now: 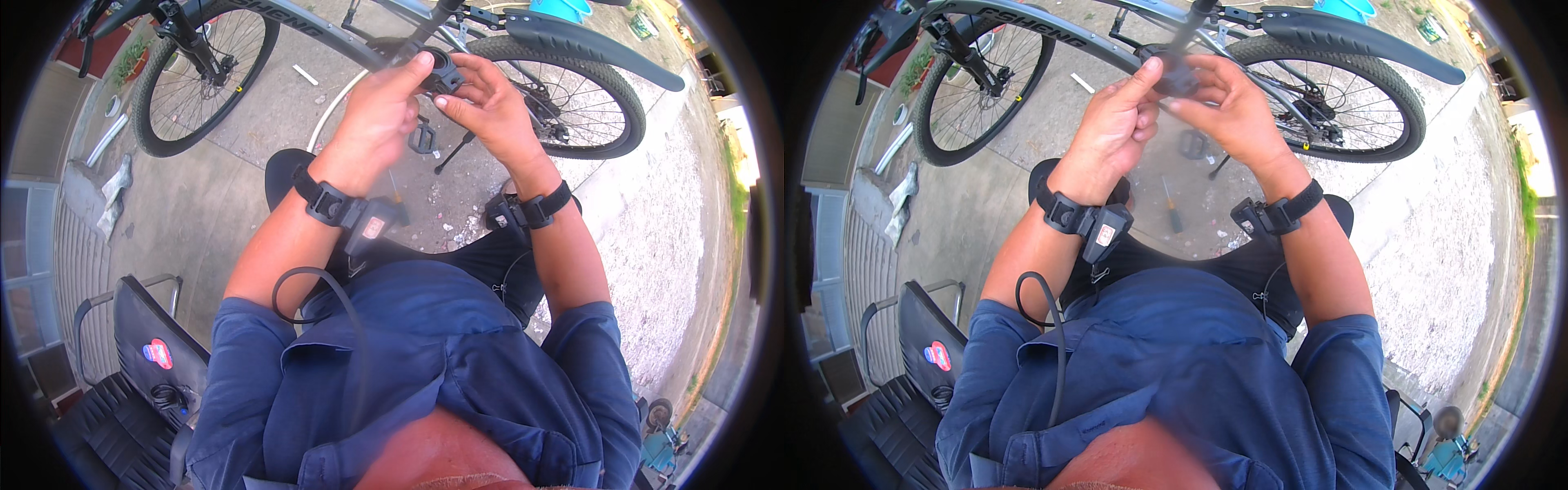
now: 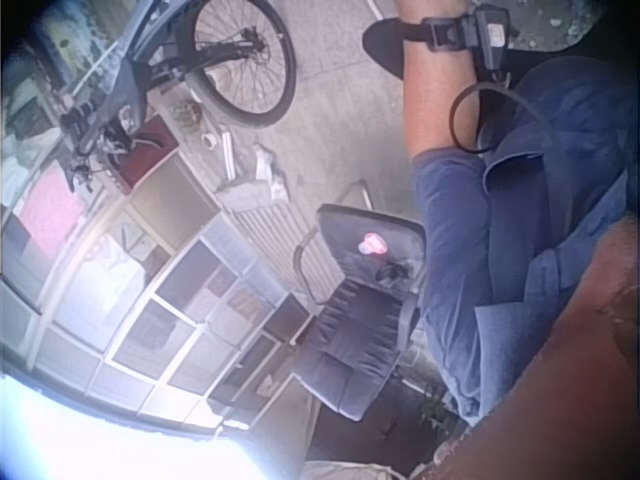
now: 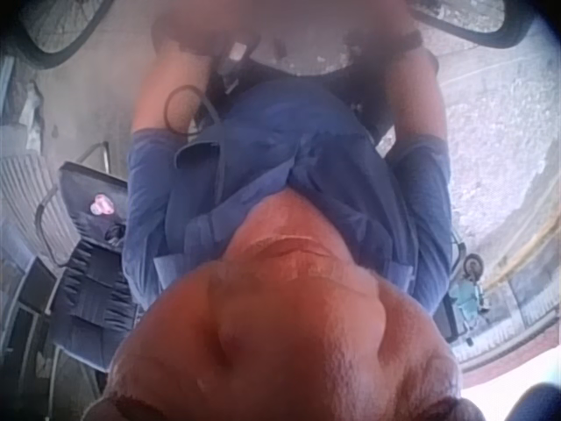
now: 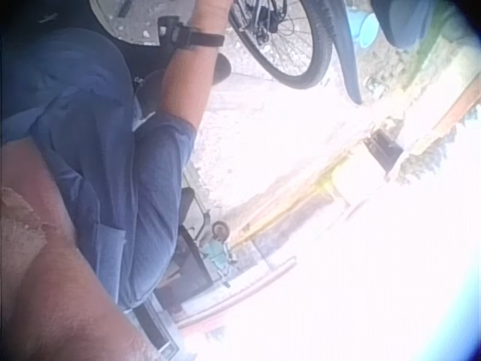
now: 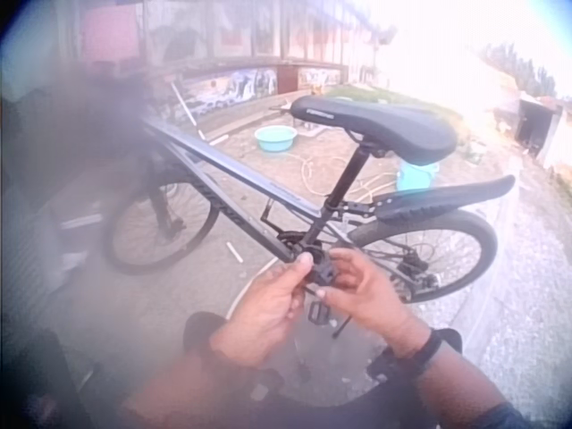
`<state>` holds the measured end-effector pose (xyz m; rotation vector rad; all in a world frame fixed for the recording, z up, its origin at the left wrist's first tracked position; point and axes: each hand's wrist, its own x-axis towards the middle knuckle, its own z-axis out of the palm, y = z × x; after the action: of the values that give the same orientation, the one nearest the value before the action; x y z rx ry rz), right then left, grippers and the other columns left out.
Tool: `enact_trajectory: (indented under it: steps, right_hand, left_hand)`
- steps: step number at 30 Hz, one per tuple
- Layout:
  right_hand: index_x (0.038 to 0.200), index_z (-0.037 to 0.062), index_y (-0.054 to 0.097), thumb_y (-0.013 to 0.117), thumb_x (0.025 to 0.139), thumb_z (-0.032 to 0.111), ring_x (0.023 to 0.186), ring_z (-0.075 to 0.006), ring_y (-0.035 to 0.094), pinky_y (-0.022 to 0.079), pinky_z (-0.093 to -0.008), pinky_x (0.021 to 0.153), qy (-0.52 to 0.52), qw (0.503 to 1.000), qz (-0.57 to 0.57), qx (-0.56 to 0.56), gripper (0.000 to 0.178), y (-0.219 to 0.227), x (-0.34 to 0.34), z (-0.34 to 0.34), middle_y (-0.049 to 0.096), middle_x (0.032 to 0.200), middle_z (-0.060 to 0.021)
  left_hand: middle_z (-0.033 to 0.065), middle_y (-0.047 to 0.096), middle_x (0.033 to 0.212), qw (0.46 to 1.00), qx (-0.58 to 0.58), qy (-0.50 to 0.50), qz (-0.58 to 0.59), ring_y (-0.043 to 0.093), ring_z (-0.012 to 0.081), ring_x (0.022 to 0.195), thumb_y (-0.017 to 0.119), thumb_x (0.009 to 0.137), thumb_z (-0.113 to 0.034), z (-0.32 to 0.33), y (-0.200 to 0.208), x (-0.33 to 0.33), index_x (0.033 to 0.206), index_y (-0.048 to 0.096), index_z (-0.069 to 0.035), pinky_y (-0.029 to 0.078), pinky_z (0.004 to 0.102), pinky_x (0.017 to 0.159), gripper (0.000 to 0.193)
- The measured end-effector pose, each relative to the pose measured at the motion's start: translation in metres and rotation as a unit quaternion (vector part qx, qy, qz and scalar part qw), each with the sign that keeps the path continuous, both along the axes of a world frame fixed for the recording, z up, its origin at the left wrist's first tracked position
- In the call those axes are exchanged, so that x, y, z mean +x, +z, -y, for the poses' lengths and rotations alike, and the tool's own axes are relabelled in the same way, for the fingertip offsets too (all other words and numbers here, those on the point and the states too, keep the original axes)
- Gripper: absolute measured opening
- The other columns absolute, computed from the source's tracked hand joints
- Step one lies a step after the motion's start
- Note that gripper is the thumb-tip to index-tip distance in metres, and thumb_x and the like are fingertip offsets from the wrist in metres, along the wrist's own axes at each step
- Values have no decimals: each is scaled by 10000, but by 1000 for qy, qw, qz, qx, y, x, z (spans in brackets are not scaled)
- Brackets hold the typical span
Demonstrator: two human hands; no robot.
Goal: The person detaches a mounting bracket from a cable lock and secures it onto a bicycle seat post using a screwdriver.
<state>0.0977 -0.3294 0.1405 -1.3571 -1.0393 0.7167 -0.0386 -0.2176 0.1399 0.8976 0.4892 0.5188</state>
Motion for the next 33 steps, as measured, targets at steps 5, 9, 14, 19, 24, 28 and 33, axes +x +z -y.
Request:
enact_trajectory:
  steps: [5, 9, 14, 19, 24, 28, 33]
  right_hand:
    - [1314, 1, 522, 752, 831, 52, 1065, -153, 624, 521, -292, 891, -3, 1000, 0, 6, 537, -1, 0, -1, 642, 1195, -105]
    - [1312, 4, 540, 718, 855, 48, 1045, -133, 627, 519, -278, 869, -1, 999, -39, 6, 493, -1, 2, 1, 647, 1179, -84]
    - [1366, 4, 506, 662, 897, 12, 984, -113, 626, 526, -238, 825, 16, 998, -54, 1, 494, -1, 4, 1, 642, 1115, -70]
    - [1311, 18, 549, 672, 884, 34, 1031, -119, 626, 504, -257, 860, 13, 996, -82, 17, 445, -2, 2, 1, 654, 1157, -73]
    - [1314, 18, 533, 677, 884, 39, 1055, -128, 621, 501, -264, 878, 19, 995, -93, 13, 454, -3, 3, 1, 649, 1179, -84]
    - [1325, 11, 520, 668, 882, 43, 1079, -140, 613, 500, -285, 891, 37, 996, -86, 1, 468, 0, 6, 4, 641, 1199, -88]
    - [1419, 4, 440, 605, 891, 157, 1131, -190, 582, 517, -323, 901, 117, 991, -71, -8, 574, 23, 20, 19, 557, 1317, -135]
  left_hand:
    - [-40, 519, 744, 1000, -13, 1, 2, 378, 37, 563, 747, 878, -373, 2, 1, 0, 1026, 674, -60, 268, 184, 463, 354]
    - [-44, 517, 744, 1000, -18, -3, 5, 373, 34, 559, 748, 880, -356, 2, 2, -2, 1030, 675, -62, 264, 184, 466, 338]
    - [-41, 544, 765, 999, -26, -15, 14, 373, 30, 553, 735, 894, -318, 1, 5, -6, 1042, 676, -58, 260, 182, 459, 305]
    - [-26, 587, 806, 999, -21, -22, 18, 377, 23, 550, 725, 902, -288, -1, 3, -8, 1065, 675, -53, 265, 172, 454, 291]
    - [-19, 611, 841, 1000, -14, -13, 16, 379, 18, 548, 726, 902, -284, -1, 1, -9, 1074, 674, -53, 269, 169, 453, 292]
    - [-18, 609, 824, 1000, -11, -18, 17, 384, 19, 546, 724, 901, -286, -4, 2, -12, 1047, 675, -56, 271, 171, 451, 277]
    - [-10, 595, 772, 994, 12, -106, 29, 375, 22, 510, 699, 911, -272, -16, 9, -19, 951, 663, -44, 259, 178, 433, 234]
